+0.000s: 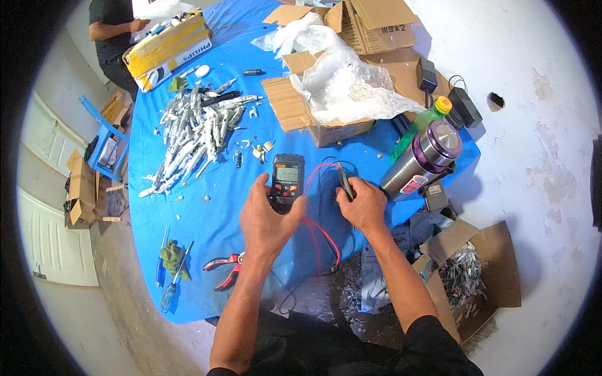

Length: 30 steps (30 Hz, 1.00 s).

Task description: The person tests an electrical component using a multimeter and then uses a screwdriver to work on a small cylindrical electronic part.

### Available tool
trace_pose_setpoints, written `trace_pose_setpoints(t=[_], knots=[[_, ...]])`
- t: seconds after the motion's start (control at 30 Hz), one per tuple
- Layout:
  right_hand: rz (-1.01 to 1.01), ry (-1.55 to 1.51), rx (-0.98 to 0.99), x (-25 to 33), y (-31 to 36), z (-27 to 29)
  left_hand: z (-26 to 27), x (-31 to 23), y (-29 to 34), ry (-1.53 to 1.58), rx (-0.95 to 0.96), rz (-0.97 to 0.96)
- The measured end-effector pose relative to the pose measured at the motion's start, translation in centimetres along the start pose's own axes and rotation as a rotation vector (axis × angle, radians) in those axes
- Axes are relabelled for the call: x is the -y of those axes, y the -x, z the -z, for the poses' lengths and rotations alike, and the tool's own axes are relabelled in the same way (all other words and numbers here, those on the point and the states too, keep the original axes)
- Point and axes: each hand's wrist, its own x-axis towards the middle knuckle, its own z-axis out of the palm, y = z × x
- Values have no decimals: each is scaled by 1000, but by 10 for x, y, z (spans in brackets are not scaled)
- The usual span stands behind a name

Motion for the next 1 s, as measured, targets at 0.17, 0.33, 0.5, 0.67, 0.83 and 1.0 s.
trace_pose_setpoints(t=[0.17,0.33,0.5,0.67,0.83,1.0], knots=[[25,5,-28,-2,1,1,-6,2,-5,-106,42,35],[-39,-31,44,-2,1,2,-20,18,-4,-221,152,92],[-45,-44,48,-2,1,3,-25,26,-2,-261,199,88],[-23,-38,35,-4,0,0,-17,19,3,-274,160,21],[48,-25,-44,-11,0,-4,-3,13,8,-314,131,-112],[-10,-48,8,-8,2,-4,-3,20,17,-371,156,-166]])
